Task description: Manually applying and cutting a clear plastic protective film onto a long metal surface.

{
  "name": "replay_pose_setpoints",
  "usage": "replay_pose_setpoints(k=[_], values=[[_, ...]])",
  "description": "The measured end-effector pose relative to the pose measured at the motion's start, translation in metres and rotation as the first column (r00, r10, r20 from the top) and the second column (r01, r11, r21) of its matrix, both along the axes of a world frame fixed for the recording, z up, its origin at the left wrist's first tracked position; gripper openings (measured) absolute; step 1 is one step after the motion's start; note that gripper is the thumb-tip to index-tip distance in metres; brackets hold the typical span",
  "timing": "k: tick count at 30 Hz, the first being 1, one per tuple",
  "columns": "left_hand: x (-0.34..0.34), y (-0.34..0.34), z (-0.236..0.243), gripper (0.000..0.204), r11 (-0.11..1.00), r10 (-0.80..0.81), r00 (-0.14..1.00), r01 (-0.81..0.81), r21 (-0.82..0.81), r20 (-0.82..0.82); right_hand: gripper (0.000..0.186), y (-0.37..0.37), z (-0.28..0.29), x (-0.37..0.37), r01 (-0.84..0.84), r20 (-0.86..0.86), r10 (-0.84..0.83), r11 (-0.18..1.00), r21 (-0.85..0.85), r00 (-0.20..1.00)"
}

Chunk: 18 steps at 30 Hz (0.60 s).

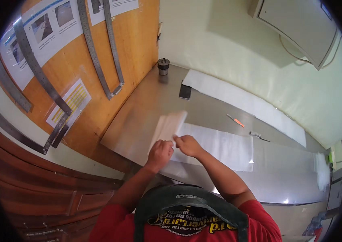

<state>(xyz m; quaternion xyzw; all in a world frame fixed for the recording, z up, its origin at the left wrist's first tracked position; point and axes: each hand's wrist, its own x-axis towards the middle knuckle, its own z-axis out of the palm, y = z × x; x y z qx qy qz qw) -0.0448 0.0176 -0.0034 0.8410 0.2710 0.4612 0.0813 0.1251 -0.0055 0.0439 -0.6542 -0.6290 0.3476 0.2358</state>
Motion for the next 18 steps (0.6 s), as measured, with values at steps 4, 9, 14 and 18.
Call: replay_pose_setpoints(k=[4, 9, 14, 18], values=[[0.007, -0.006, -0.002, 0.022, 0.999, -0.037, 0.999, 0.037, 0.001, -0.031, 0.043, 0.019, -0.03, 0.0, -0.015, 0.248, 0.017, 1.0, -0.01, 0.969], [0.005, -0.009, 0.002, 0.025, 0.996, 0.075, 0.974, -0.065, -0.055, 0.215, 0.028, 0.03, -0.025, -0.008, -0.271, 0.55, 0.118, 0.94, 0.207, 0.827], [0.009, 0.002, -0.018, 0.02, 0.858, 0.438, 0.819, -0.257, -0.445, 0.37, 0.021, 0.055, 0.079, -0.046, -0.444, 0.511, 0.197, 0.791, 0.421, 0.837], [0.027, -0.004, -0.014, 0.02, 0.625, 0.522, 0.707, 0.064, -0.778, 0.477, 0.02, 0.07, 0.163, -0.094, -0.497, 0.427, 0.293, 0.697, 0.518, 0.856]])
